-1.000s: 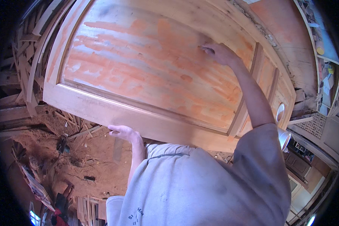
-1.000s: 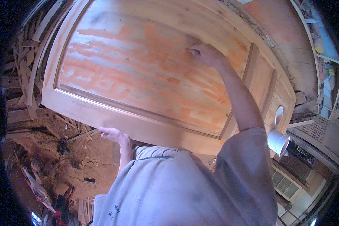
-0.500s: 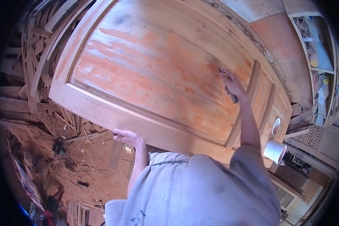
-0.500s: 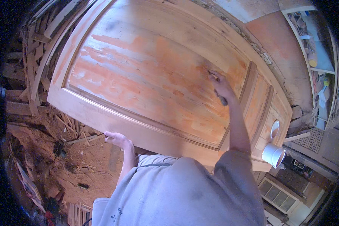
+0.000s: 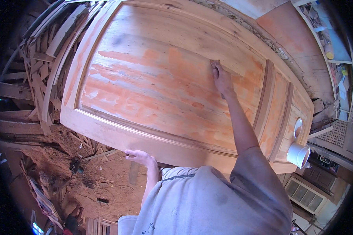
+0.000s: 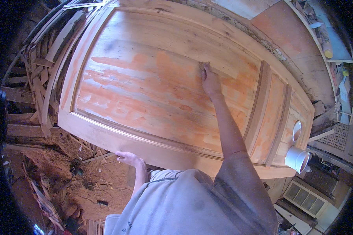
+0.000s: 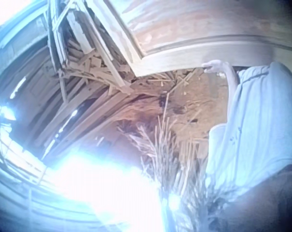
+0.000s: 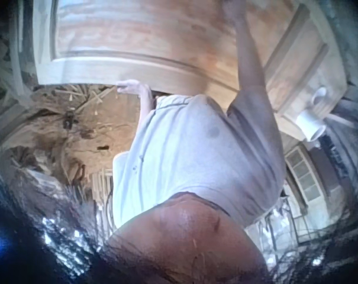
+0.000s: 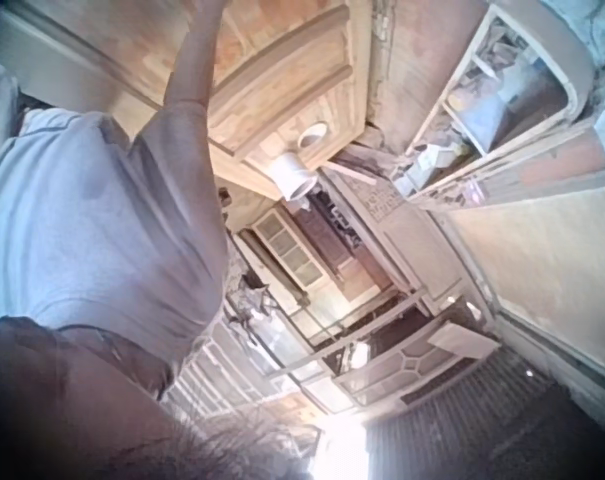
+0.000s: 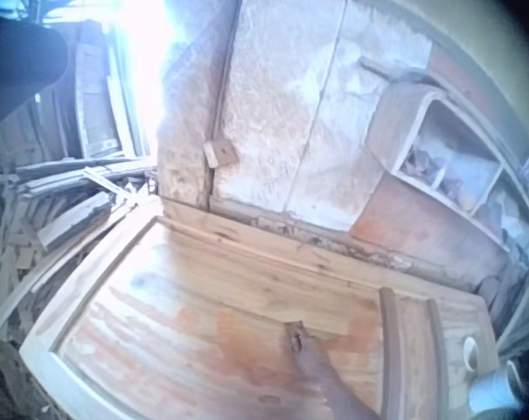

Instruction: The person applies a wood filler mixture to a wooden door frame using a brush and a small piece of wood to fill gaps and smooth the surface.

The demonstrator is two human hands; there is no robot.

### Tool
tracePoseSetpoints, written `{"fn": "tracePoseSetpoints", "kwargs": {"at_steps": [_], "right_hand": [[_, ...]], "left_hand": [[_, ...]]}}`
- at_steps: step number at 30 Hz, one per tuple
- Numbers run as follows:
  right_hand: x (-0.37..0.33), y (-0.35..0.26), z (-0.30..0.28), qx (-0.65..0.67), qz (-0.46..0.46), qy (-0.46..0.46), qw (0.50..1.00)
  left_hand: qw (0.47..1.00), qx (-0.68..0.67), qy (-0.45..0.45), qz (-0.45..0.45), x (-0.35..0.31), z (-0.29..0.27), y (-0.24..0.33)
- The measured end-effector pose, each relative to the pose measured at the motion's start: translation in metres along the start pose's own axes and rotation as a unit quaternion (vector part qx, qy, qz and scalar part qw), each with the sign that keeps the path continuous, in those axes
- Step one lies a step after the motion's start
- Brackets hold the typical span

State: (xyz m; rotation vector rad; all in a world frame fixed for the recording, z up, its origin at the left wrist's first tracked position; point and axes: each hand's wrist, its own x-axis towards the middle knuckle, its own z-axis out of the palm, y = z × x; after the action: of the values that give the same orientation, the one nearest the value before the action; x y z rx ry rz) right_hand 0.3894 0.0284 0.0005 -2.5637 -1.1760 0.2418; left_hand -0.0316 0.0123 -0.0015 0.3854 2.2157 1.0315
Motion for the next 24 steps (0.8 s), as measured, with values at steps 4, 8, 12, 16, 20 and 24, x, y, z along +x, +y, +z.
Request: {"fn": "tracePoseSetpoints", "kwargs": {"at_steps": [4,8,12,16,20,24], "right_hand": [[-0.016,-0.017,0.002,-0.039,0.060,-0.053,0.996],[-0.035,-0.010,-0.008,-0.047,0.028,-0.042,0.998],[-0.015,0.004,-0.050,-0.033,-0.050,-0.204,0.977],[0.033,-0.002,-0.069,0.065,-0.049,-0.105,0.991],[0.067,-0.037,-0.077,-0.062,-0.010,-0.284,0.957],[0.069,-0.042,-0.081,-0.090,0.025,-0.375,0.922]], "left_hand": [[1.000,-0.018,-0.018,0.005,0.007,-0.005,-0.007],[1.000,-0.006,0.000,-0.010,0.009,-0.003,-0.012],[1.000,-0.014,-0.004,-0.014,0.017,-0.008,-0.016],[0.999,-0.038,-0.034,0.000,0.014,-0.002,-0.018],[1.000,-0.022,-0.011,-0.012,0.011,-0.004,-0.011],[1.000,-0.011,-0.012,-0.008,0.009,-0.006,-0.008]]}}
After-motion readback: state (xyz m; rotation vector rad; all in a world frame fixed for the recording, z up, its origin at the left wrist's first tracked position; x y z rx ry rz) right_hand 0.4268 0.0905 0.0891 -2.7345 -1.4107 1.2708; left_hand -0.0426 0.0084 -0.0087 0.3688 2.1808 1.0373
